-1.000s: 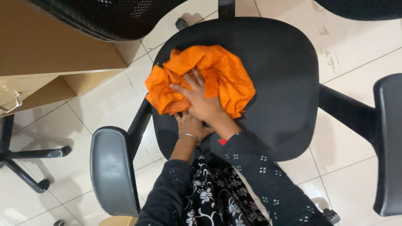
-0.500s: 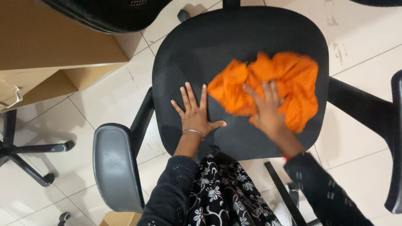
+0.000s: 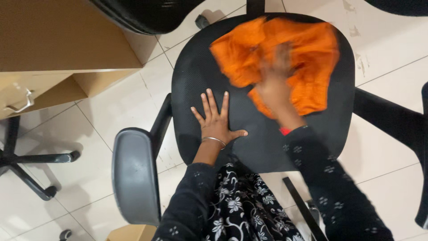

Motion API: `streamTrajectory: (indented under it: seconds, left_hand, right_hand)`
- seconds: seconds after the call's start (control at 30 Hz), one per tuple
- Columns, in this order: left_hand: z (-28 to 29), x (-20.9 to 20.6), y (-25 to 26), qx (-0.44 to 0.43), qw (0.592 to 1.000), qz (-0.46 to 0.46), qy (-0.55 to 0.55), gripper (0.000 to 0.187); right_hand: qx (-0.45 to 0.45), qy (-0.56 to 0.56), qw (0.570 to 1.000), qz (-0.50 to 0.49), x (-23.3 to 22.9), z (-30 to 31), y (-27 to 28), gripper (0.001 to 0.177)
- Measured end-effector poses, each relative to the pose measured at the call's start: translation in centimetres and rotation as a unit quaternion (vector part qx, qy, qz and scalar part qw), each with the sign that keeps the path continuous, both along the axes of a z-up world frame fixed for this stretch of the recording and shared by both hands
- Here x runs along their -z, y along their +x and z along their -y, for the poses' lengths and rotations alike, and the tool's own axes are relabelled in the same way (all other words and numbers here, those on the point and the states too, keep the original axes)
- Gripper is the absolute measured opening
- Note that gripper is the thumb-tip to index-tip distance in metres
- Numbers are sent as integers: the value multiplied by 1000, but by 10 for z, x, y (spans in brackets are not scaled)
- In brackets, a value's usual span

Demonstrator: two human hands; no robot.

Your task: The person wipes small accessories with a cloth, places them into a desk drawer, and closes it. The person then wipes an office chair and a desk cabinet using the cloth.

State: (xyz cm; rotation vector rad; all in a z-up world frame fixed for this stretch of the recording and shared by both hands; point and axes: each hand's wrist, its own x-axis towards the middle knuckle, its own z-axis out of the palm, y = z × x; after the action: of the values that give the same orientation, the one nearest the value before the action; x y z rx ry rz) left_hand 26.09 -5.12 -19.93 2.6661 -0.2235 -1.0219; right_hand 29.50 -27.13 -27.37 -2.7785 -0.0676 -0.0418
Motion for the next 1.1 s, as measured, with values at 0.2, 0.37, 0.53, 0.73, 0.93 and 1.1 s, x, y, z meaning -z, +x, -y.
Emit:
streamTrajectory:
  seconds: [0.2,0.37,0.53,0.73,0.93,1.1]
  left_hand:
    - [-17,11,-6,9,999,-35,-40,113]
    - [-57,-62,-45,66,974,82,-199,75]
    - [-115,-189,-115,-1,932,124,-340,57]
    - [-201,-200,-130,-292,857,383,-184,44]
    - [-236,-123,-165,-482,828,121,-260,62]
    - [-244,-79,-183,-521,669,209,-487,67]
  right_hand:
    - [-115,83,984,-111,-45,-91,-13,73]
    - [98,141,978,-121,-45,-74,-3,70]
    - [-67,168,983,20,6,-133,-133,73]
    - [64,226,941,-242,-30,-160,-205,70]
    - [-43,325,935,138,-161,-180,-93,70]
    - [-160,111,979,58,-179,-299,-77,60]
